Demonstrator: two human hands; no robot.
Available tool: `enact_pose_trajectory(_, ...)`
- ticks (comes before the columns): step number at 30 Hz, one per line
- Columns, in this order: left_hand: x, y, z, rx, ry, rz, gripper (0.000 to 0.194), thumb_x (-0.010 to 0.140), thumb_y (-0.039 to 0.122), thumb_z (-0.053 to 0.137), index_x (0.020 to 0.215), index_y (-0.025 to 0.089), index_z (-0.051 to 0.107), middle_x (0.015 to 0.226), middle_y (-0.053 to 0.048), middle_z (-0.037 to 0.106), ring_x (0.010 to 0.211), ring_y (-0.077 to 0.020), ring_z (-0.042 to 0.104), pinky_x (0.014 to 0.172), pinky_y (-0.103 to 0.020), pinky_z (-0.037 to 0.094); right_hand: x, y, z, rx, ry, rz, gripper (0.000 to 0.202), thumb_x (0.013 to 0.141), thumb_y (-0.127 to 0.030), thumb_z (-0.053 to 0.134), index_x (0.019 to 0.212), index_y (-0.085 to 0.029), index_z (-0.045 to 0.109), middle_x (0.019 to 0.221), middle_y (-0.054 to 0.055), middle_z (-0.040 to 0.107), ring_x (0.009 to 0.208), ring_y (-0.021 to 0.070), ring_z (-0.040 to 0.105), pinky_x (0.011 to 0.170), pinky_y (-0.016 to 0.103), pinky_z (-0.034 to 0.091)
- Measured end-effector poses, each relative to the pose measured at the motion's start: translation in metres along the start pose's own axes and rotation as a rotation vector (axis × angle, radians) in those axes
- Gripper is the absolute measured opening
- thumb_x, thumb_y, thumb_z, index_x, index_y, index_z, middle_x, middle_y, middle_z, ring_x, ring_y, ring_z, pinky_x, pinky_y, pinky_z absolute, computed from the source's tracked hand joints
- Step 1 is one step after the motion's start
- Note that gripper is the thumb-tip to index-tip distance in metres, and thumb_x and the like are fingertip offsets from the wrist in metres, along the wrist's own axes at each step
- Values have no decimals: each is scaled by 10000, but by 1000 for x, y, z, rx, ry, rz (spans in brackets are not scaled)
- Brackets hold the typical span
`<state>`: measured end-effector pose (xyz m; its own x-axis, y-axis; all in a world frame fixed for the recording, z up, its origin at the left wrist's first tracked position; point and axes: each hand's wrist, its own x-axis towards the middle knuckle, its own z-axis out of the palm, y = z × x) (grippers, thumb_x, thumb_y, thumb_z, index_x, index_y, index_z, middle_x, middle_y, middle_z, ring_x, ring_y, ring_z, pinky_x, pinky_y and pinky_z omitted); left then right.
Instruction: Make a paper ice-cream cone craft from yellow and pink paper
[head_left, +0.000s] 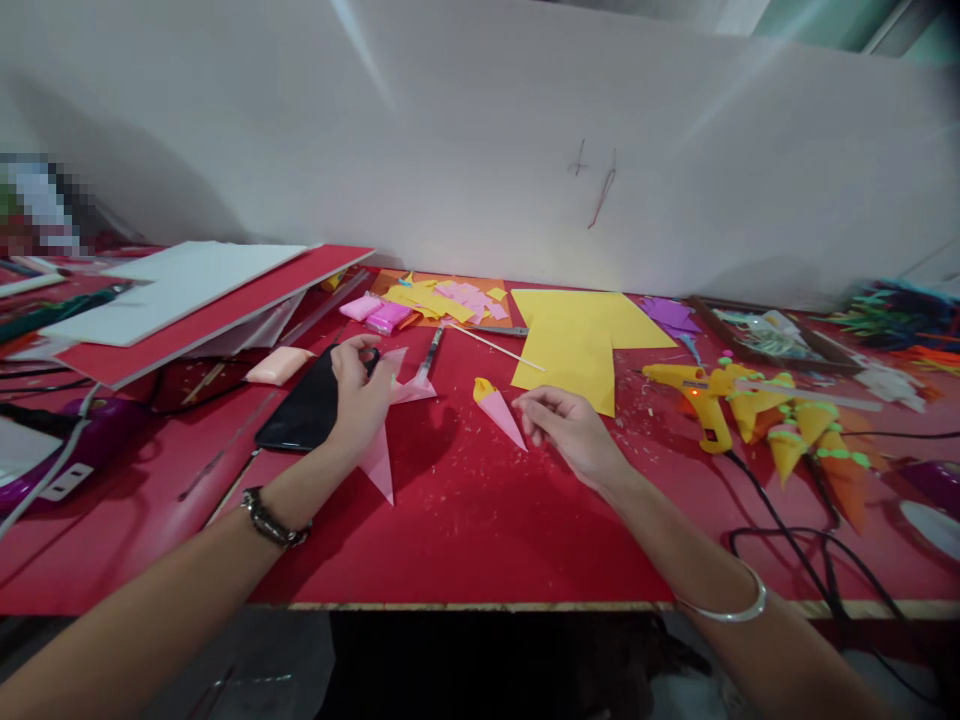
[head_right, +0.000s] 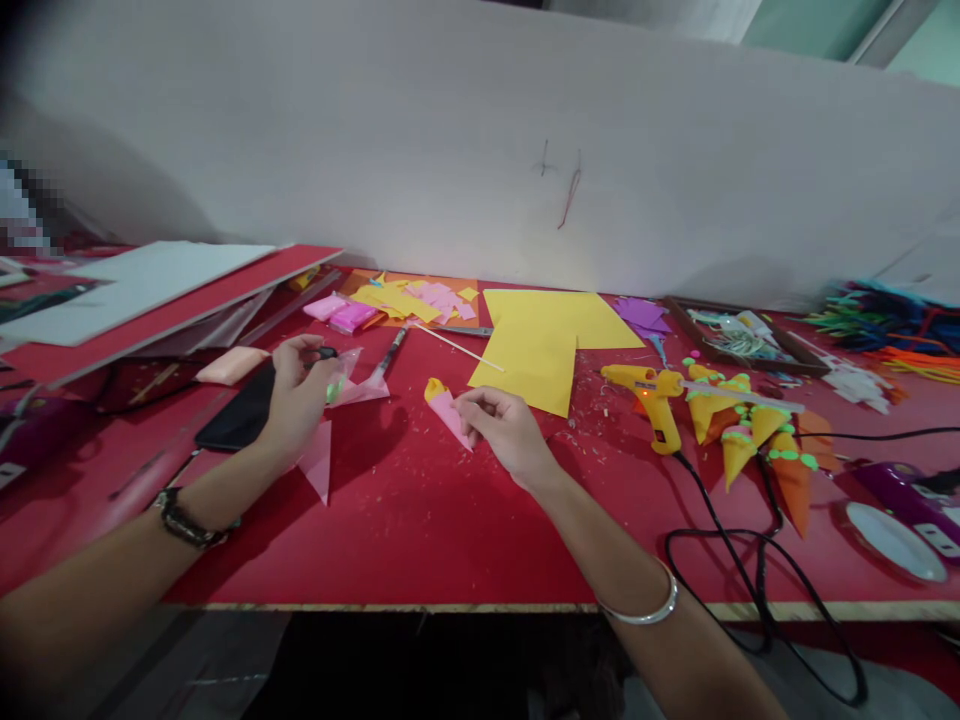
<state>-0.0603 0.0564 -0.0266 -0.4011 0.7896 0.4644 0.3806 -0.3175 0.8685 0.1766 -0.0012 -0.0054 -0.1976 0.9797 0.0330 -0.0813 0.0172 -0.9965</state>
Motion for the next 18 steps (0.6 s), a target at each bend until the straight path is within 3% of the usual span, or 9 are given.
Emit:
enact_pose_trajectory(3, -5, 7, -2, 104, -46, 108, 238, 712, 184, 543, 939, 213, 478, 979, -24, 423, 907, -160, 425, 837, -328, 356, 1, 1, 0, 67, -7, -3, 169, 719, -236, 600, 881, -198, 626, 822, 5, 646, 707, 65, 600, 673, 186, 465)
enact_pose_trajectory(5, -7, 12, -3, 139, -74, 166, 231, 720, 167, 530, 939, 214, 471, 979, -25, 432, 901, -159, 427, 836, -326, 354, 1, 0, 0, 134, -21, 30, 225, 756, -264, 555, 968, -206, 601, 928, 32, 643, 783, 90, 609, 735, 231, 467)
enact_pose_trajectory(8, -10, 15, -3, 154, -94, 206, 221, 729, 150, 515, 935, 214, 466, 972, -27, 438, 888, -159, 428, 813, -318, 364, 0, -2, 1, 157, -57, 80, 260, 813, -345, 458, 973, -191, 592, 796, 38, 656, 629, 91, 604, 618, 245, 477)
enact_pose_trajectory(11, -11, 16, -3, 148, -103, 215, 218, 727, 145, 515, 927, 215, 467, 965, -30, 437, 873, -158, 431, 790, -313, 374, 0, -3, 1, 30, -55, 37, 194, 773, -332, 526, 833, -177, 626, 634, 0, 616, 512, 66, 543, 521, 205, 442)
enact_pose_trajectory(14, -11, 18, -3, 146, -110, 226, 211, 723, 138, 512, 917, 210, 470, 952, -31, 438, 865, -156, 434, 789, -313, 373, 0, -2, 2, -3, 4, -19, 110, 695, -240, 624, 794, -191, 625, 718, -10, 626, 630, 64, 572, 611, 186, 456)
enact_pose_trajectory(18, -12, 19, -2, 106, -136, 220, 192, 717, 161, 513, 900, 202, 472, 940, -28, 441, 855, -149, 438, 795, -303, 376, 3, 2, 1, 98, -9, -16, 189, 787, -307, 506, 894, -190, 610, 846, 32, 641, 757, 105, 606, 725, 253, 478)
